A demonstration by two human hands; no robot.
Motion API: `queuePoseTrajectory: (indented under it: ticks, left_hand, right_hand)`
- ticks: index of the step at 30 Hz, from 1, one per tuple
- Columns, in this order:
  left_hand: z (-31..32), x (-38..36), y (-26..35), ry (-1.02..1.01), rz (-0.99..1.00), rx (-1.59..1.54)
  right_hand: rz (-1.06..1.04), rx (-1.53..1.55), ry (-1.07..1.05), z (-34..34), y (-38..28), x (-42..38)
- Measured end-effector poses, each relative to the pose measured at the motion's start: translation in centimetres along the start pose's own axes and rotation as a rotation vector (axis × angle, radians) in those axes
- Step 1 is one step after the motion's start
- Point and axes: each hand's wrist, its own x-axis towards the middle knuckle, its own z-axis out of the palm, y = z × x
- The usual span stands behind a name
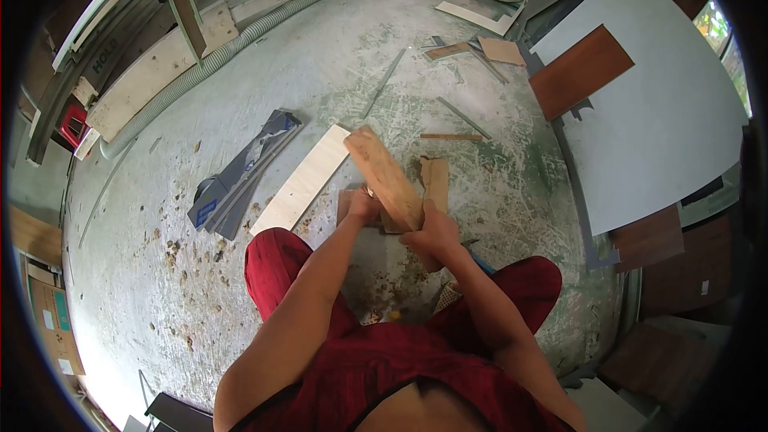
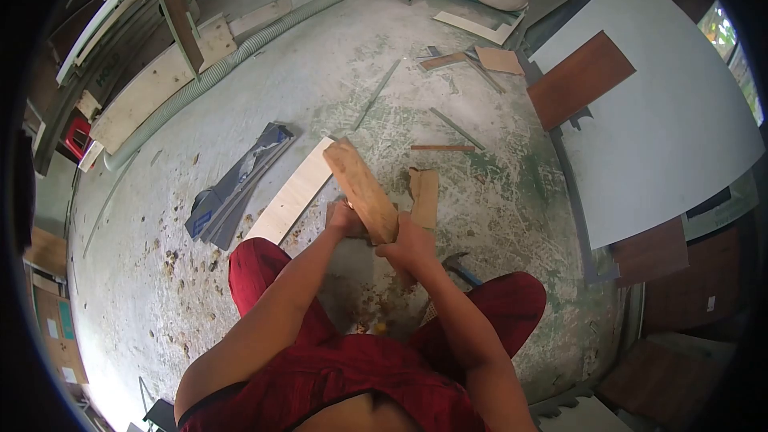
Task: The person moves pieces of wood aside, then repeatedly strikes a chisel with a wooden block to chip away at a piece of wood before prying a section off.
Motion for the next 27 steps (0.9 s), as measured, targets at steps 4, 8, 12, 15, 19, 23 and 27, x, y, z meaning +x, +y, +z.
queuePoseTrajectory:
  ticks: [4, 8, 12, 15, 19, 23, 27]
  left_hand:
    - [-0.2, -2.7, 5.7, 0.025, -0.093, 0.251]
    - [-0.5, -0.1, 0.2, 0.019, -0.028, 0.202]
    - [0.4, -1.0, 1.7, -0.008, -0.166, -0.441]
    - [-0.2, -2.3, 4.8, -0.013, -0.059, 0.381]
    - [-1.3, -1.0, 1.2, -0.029, -0.204, -0.074]
    - [-0.7, -1.7, 4.0, 0.017, -0.194, 0.097]
    - [-0.5, -1.1, 2.4, -0.072, -0.113, 0.074]
  right_hand:
    - [-0.084, 0.160, 0.067, -1.7, -1.1, -0.5]
    - [-0.157, 0.269, 0.147, -0.7, -1.1, -0.9]
    - [-0.005, 0.001, -0.004, 0.5, 0.2, 0.3]
    - [0.002, 0.139, 0.021, 0.0, 1.0, 0.9]
    - [-0.020, 0.539, 0.156, -0.9, 1.5, 1.8]
    - [0.043, 0.643, 0.165, -0.2, 3.2, 2.9]
    - [-0.027, 0.479, 0.195, -0.4, 2.7, 2.0]
